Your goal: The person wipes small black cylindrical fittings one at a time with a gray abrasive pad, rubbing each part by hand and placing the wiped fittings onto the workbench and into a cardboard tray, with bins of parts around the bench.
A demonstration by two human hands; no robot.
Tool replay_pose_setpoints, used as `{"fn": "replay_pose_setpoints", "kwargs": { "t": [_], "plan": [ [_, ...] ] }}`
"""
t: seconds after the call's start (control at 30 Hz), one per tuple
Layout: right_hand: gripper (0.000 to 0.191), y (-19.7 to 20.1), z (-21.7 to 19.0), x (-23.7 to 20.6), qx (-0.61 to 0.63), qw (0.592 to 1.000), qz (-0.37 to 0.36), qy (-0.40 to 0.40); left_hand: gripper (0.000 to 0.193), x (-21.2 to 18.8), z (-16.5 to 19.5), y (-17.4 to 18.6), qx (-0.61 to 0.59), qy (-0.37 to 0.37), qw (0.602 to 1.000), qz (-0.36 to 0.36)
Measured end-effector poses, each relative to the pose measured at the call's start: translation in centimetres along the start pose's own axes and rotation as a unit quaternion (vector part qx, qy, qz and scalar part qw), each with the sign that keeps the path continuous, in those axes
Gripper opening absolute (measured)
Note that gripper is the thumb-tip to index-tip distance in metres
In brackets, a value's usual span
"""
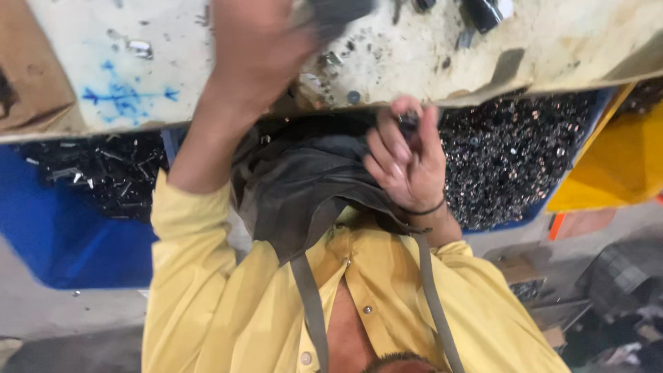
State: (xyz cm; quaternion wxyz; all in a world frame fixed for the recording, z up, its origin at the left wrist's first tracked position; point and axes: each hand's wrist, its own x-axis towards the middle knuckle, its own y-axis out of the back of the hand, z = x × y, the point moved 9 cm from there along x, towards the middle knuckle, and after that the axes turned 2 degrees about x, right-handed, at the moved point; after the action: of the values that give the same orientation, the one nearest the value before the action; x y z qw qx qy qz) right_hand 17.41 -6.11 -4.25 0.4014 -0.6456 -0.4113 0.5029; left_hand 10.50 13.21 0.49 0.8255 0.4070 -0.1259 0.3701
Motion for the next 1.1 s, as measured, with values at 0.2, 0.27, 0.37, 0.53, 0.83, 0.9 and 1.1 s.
{"fn": "replay_pose_setpoints", "kwargs": {
  "t": [0.2,0.27,0.37,0.53,0.83,0.9,1.1],
  "plan": [
    [0.038,2.0,-0.5,0.8,-0.063,0.995,0.072,0.000,0.024,-6.3,-0.6,1.0,-0.581,0.343,0.726,0.129],
    [0.036,0.6,-1.3,0.8,-0.180,0.982,0.014,0.053,0.028,-6.9,1.2,0.1,-0.603,0.335,0.720,0.068],
    [0.032,-1.2,-2.8,0.1,-0.384,0.907,0.008,0.174,0.036,-8.0,3.3,-1.9,-0.633,0.326,0.702,-0.027],
    [0.020,-6.4,-3.7,-0.9,-0.642,0.653,-0.127,0.381,0.044,-8.1,4.8,-1.8,-0.347,0.237,0.902,-0.094],
    [0.017,-8.6,-2.0,0.3,-0.714,0.609,-0.244,0.246,0.117,-7.0,8.0,-1.6,-0.215,0.074,0.946,-0.231],
    [0.018,-8.7,-1.6,0.8,-0.712,0.616,-0.262,0.212,0.120,-7.2,8.2,-2.0,-0.187,0.059,0.944,-0.267],
    [0.016,-9.4,-0.6,0.0,-0.624,0.596,-0.271,0.426,0.119,-5.8,8.6,1.4,-0.274,0.015,0.956,-0.104]
  ]
}}
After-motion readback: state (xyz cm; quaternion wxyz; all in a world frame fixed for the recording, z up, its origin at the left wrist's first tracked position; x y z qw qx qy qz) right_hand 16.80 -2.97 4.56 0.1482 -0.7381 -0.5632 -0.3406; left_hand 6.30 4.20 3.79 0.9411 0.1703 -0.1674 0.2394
